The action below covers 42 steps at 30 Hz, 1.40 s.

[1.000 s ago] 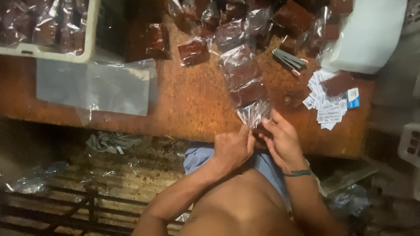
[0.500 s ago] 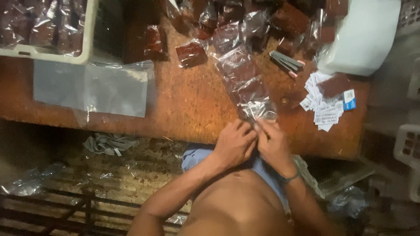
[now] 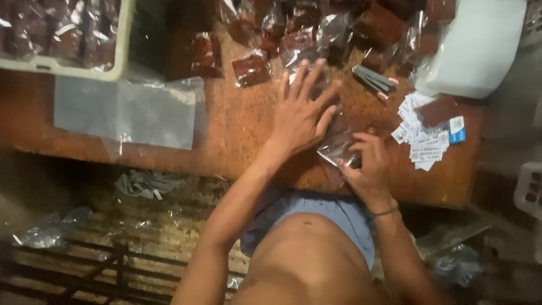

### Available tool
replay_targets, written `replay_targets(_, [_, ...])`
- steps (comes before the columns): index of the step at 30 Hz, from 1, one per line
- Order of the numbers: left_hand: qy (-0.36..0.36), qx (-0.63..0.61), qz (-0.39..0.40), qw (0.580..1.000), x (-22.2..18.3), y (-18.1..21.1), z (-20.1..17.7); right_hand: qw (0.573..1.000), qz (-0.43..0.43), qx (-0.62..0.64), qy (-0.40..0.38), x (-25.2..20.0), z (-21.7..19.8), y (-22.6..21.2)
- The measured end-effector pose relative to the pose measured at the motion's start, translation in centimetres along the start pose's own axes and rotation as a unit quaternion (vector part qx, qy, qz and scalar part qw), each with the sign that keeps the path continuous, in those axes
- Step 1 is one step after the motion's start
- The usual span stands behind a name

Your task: The person packages small brown rectangular products into plastic bags by hand and adds labels.

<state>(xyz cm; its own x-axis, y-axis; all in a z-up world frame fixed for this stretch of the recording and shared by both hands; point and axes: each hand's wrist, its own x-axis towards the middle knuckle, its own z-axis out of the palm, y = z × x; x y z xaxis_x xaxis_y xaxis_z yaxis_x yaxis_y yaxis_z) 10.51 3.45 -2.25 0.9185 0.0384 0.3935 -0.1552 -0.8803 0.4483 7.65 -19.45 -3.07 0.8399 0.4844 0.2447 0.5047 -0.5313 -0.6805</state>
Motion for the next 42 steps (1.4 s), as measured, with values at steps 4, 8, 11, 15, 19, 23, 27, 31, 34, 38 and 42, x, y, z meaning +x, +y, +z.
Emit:
replay_targets(4, [0.024, 0.01, 0.072, 0.997, 1.2, -2.2, 2.1, 0.999, -0.011, -0.046, 0.01, -0.8, 1.9, 2.6])
replay_targets(8, [0.027, 0.035, 0.054, 0.998, 1.1, -2.5, 1.2, 0.99, -0.056, -0.117, 0.062, -1.8, 4.1, 7.1])
replay_targets(11, [0.037, 0.045, 0.003, 0.998, 0.0, -0.7, 1.4, 0.99, -0.039, -0.133, -0.002, 0.3, 2.7, 5.0])
replay_targets(15, [-0.032, 0.037, -0.026, 0.998, -3.4, 1.9, 2.2, 0.983, -0.02, -0.158, -0.093, 2.3, 0.0, 1.6])
replay_targets(19, [-0.074, 0.071, -0.047, 0.994, -4.4, 3.2, 1.2, 0.976, -0.046, -0.213, -0.027, 2.1, 1.8, 1.4])
replay_targets(23, [-0.1, 0.055, -0.066, 0.991, -3.7, 2.2, 0.5, 0.984, 0.149, -0.067, -0.066, 1.5, -2.2, -0.7])
replay_targets(27, [-0.266, 0.265, -0.059, 0.925, -2.6, 3.1, -1.9, 0.909, 0.33, -0.254, -0.025, 0.6, -10.0, -0.7])
replay_targets(31, [-0.051, 0.009, -0.035, 0.998, -6.1, 5.8, -1.1, 0.854, 0.444, -0.264, -0.067, 0.1, -11.3, 0.6])
replay_targets(34, [-0.034, -0.037, 0.005, 0.999, -7.1, 8.5, -2.0, 0.875, 0.425, -0.233, 0.004, -1.5, -10.7, 3.5])
replay_targets(38, [-0.072, 0.044, -0.001, 0.996, -8.6, 8.8, -1.9, 0.875, 0.462, -0.133, 0.056, 0.0, -10.9, 2.6])
replay_targets(42, [-0.051, -0.022, -0.014, 0.998, -8.2, 8.7, -2.6, 0.903, 0.392, -0.161, 0.069, -3.6, -10.6, 8.3])
